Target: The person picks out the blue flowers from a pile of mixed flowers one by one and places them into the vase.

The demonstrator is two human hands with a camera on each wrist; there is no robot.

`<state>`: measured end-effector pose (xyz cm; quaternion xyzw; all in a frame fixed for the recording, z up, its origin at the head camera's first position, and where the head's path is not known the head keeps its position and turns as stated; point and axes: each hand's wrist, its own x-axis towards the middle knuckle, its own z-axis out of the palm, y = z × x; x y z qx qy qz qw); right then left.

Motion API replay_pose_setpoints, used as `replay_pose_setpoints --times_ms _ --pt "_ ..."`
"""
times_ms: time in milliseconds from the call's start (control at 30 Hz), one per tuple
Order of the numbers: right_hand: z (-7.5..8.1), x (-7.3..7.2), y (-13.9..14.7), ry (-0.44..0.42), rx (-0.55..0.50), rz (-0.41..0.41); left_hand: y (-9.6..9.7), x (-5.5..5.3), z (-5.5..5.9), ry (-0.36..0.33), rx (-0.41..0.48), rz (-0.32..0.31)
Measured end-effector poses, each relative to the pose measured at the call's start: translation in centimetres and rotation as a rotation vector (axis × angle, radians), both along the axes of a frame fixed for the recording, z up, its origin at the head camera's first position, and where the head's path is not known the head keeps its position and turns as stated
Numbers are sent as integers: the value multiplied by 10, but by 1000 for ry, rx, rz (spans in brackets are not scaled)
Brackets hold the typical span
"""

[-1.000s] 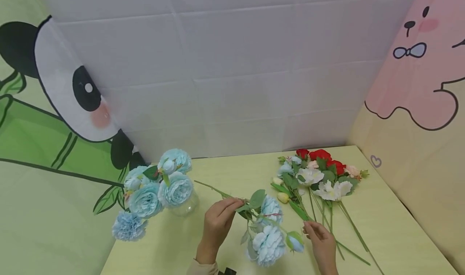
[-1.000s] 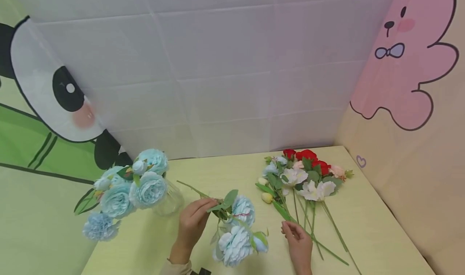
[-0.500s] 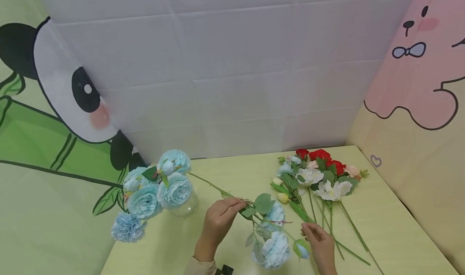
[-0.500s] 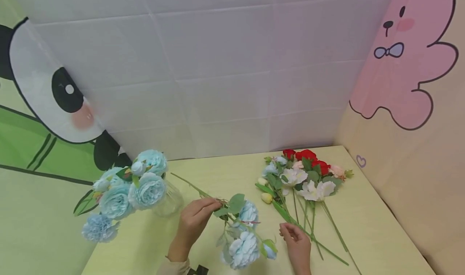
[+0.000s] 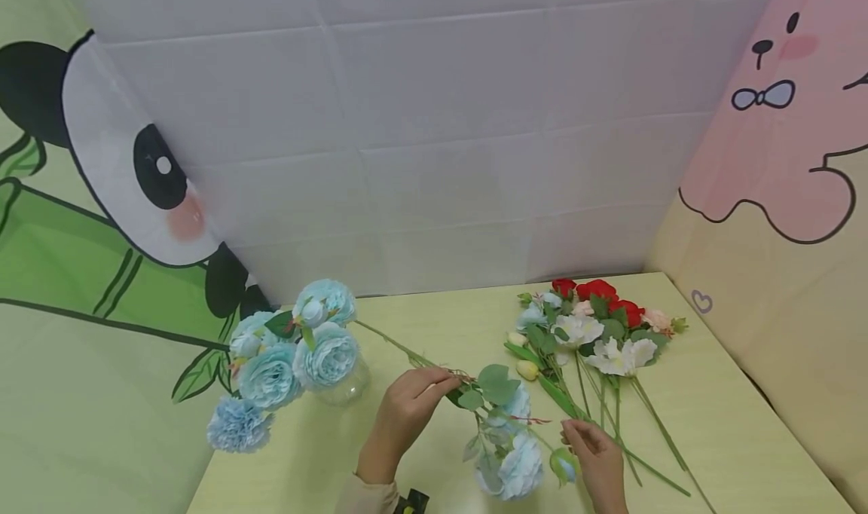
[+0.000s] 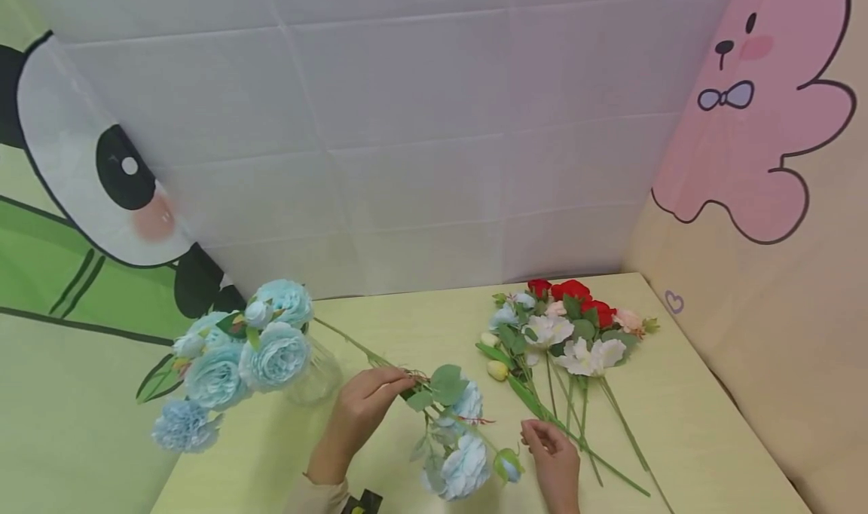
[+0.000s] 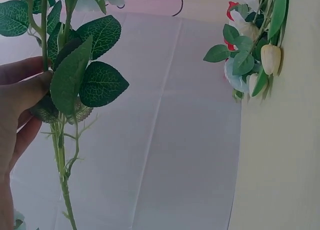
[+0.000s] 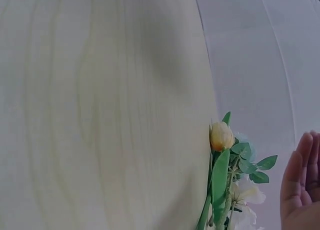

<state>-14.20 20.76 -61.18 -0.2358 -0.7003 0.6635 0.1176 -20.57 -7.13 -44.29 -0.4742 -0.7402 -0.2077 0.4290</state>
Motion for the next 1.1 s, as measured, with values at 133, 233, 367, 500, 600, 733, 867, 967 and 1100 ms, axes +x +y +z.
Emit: replay_pose_setpoints --times_ms 133,233,367,500,600,733,867,967,1100 --pt "34 11 -6 -26 37 19 1 0 1 9 10 18" --pt "55 16 -11 -28 70 26 1 0 1 26 29 35" --pt "64 17 -15 -48 64 29 -1 -1 -1 54 59 47" --pt "64 18 -15 -64 65 34 -3 -1 -1 54 82 54" --pt "64 18 -15 -68 60 45 -4 -2 -1 55 98 59" --pt "64 18 -14 -60 44 52 -5 -3 0 79 129 57" --pt "63 17 -15 -57 37 65 -7 -4 5 127 184 39" --pt "63 16 -15 -58 39 64 -6 -3 14 179 237 10" --pt "54 15 -14 -18 47 55 -4 -1 24 238 302 -26"
